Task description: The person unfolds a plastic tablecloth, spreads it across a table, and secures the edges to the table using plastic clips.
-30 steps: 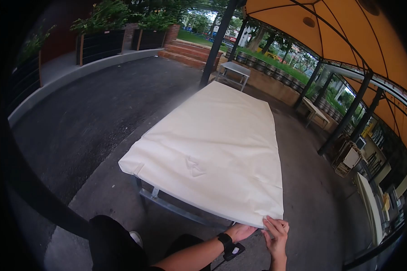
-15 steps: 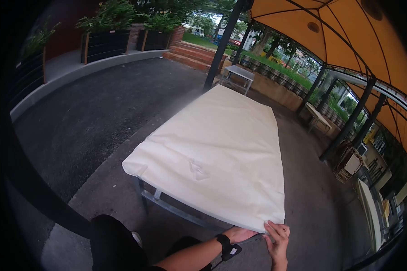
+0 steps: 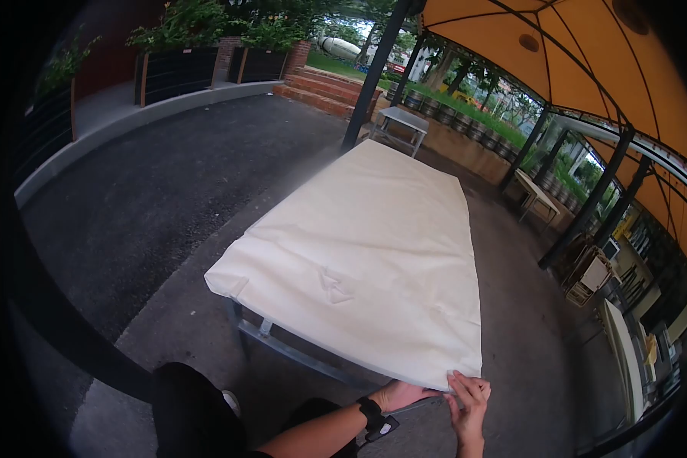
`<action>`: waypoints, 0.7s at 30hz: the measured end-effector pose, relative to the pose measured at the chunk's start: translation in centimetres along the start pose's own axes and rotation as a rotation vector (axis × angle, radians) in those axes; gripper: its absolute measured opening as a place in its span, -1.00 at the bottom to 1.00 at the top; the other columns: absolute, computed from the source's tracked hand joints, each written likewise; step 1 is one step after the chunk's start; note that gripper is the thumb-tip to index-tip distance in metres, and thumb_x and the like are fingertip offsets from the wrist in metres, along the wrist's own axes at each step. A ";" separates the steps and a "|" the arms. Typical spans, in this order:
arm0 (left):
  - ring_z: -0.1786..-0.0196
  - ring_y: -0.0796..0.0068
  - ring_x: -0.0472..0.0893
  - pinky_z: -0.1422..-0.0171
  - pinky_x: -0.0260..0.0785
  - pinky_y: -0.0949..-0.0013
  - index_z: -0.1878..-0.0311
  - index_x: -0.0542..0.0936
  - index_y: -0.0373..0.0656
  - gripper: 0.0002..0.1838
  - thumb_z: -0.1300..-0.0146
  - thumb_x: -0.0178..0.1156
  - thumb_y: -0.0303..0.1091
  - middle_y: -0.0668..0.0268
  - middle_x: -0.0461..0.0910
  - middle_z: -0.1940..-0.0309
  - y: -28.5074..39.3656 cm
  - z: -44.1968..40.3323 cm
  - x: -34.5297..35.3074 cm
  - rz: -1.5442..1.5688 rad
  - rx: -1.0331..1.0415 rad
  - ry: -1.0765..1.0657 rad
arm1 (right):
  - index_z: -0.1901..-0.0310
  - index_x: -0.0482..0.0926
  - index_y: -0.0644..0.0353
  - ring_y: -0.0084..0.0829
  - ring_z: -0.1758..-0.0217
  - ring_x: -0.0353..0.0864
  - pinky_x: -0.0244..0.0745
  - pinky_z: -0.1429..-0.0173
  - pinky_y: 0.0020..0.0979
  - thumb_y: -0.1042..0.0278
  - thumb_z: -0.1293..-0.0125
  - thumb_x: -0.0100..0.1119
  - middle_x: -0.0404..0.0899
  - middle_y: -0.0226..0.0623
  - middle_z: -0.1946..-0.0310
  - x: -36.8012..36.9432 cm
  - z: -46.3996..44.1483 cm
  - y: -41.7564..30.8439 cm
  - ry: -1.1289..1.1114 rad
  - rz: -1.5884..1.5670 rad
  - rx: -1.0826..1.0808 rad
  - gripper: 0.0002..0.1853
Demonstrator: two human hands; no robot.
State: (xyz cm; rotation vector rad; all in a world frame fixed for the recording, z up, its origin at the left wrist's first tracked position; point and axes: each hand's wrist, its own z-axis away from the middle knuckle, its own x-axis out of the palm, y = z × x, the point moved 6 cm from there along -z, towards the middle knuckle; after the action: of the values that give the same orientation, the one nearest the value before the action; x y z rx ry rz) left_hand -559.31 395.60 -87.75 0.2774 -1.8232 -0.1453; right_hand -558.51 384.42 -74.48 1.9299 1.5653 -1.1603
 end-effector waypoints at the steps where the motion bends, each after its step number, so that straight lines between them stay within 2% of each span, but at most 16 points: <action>1: -0.32 0.33 0.37 -0.42 0.22 0.15 -0.32 0.30 -0.26 -0.48 -0.49 -0.15 -0.07 0.19 0.38 -0.26 0.0 0.4 -0.1 0.001 -0.002 0.002 | 0.04 0.69 0.10 -0.25 0.00 0.45 0.32 -0.17 -0.27 0.53 0.17 0.44 0.63 -0.38 -0.03 0.0 0.0 -0.1 0.002 0.019 0.009 -0.49; 3: -0.40 0.27 0.29 -0.47 0.14 0.04 -0.43 0.17 -0.13 -0.32 -0.44 -0.16 0.17 0.19 0.27 -0.37 0.4 0.8 0.0 0.048 0.004 -0.030 | 0.04 0.68 0.10 -0.25 0.00 0.45 0.32 -0.16 -0.27 0.53 0.17 0.44 0.63 -0.38 -0.03 -0.1 0.0 -0.2 0.009 0.015 0.008 -0.49; 4: -0.40 0.27 0.29 -0.47 0.14 0.04 -0.43 0.17 -0.13 -0.32 -0.44 -0.16 0.17 0.19 0.27 -0.37 0.2 0.7 -0.3 0.048 0.004 -0.030 | 0.04 0.68 0.10 -0.26 0.00 0.45 0.32 -0.16 -0.27 0.53 0.17 0.44 0.63 -0.38 -0.03 -0.1 0.0 -0.2 0.015 0.011 0.007 -0.49; 7: -0.40 0.27 0.29 -0.47 0.14 0.04 -0.40 0.21 -0.14 -0.35 -0.46 -0.20 0.14 0.20 0.29 -0.37 0.3 0.7 0.1 -0.005 0.106 0.008 | 0.03 0.68 0.06 -0.29 0.04 0.46 0.30 -0.11 -0.27 0.53 0.19 0.45 0.62 -0.44 -0.02 -0.1 0.1 -0.1 0.045 0.002 -0.006 -0.46; 9: -0.44 0.24 0.24 -0.50 0.06 0.04 -0.41 0.21 -0.17 -0.36 -0.47 -0.26 0.11 0.19 0.26 -0.39 0.3 1.5 0.2 -0.056 0.235 0.183 | 0.03 0.68 0.06 -0.29 0.04 0.46 0.30 -0.12 -0.27 0.53 0.19 0.45 0.62 -0.44 -0.03 -0.1 0.3 -0.2 0.048 0.010 -0.004 -0.46; 13: -0.43 0.24 0.26 -0.49 0.05 0.05 -0.41 0.21 -0.16 -0.38 -0.47 -0.26 0.08 0.18 0.27 -0.39 -0.1 1.8 1.3 0.007 0.237 0.217 | 0.03 0.68 0.06 -0.28 0.04 0.46 0.30 -0.12 -0.27 0.52 0.17 0.44 0.62 -0.44 -0.04 -0.1 0.3 -0.2 0.058 0.010 0.000 -0.48; 15: -0.33 0.33 0.35 -0.39 0.18 0.13 -0.30 0.33 -0.11 -0.54 -0.49 -0.26 -0.08 0.25 0.39 -0.28 0.1 2.4 2.3 0.098 0.259 0.180 | 0.03 0.68 0.06 -0.28 0.04 0.46 0.30 -0.12 -0.27 0.52 0.17 0.44 0.62 -0.44 -0.04 -0.1 0.0 -0.3 0.055 0.024 0.017 -0.48; 16: -0.33 0.33 0.35 -0.39 0.18 0.13 -0.30 0.33 -0.11 -0.54 -0.49 -0.26 -0.08 0.25 0.39 -0.28 -0.4 2.4 1.7 0.101 0.253 0.189 | 0.04 0.68 0.06 -0.28 0.04 0.46 0.30 -0.12 -0.27 0.51 0.17 0.44 0.62 -0.44 -0.03 0.0 0.0 -0.4 0.050 0.036 0.023 -0.49; 17: -0.32 0.34 0.36 -0.39 0.18 0.14 -0.29 0.33 -0.11 -0.54 -0.48 -0.25 -0.08 0.26 0.39 -0.27 0.0 2.0 1.2 -0.140 0.377 0.151 | 0.04 0.68 0.06 -0.28 0.04 0.46 0.30 -0.12 -0.27 0.51 0.17 0.44 0.62 -0.44 -0.03 0.1 0.0 -0.4 0.046 0.032 0.029 -0.49; 19: -0.31 0.35 0.37 -0.39 0.19 0.16 -0.29 0.34 -0.10 -0.54 -0.48 -0.24 -0.07 0.27 0.40 -0.27 -0.4 1.2 0.2 -0.379 0.498 0.115 | 0.06 0.68 0.14 -0.26 0.02 0.46 0.31 -0.16 -0.28 0.51 0.18 0.45 0.64 -0.36 -0.02 0.1 0.1 -0.3 0.045 0.046 0.026 -0.51; 21: -0.30 0.35 0.37 -0.40 0.17 0.18 -0.28 0.35 -0.10 -0.54 -0.48 -0.25 -0.07 0.28 0.40 -0.27 -0.6 0.3 0.0 -0.305 0.521 0.138 | 0.06 0.68 0.15 -0.25 0.02 0.46 0.32 -0.16 -0.28 0.50 0.18 0.45 0.64 -0.36 -0.02 0.1 0.1 -0.4 0.040 0.038 0.026 -0.50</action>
State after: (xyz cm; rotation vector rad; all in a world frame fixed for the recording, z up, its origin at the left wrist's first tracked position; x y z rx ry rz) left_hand -559.56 395.02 -88.01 0.9107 -1.6474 0.1396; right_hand -558.95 384.55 -74.54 2.0029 1.5344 -1.1383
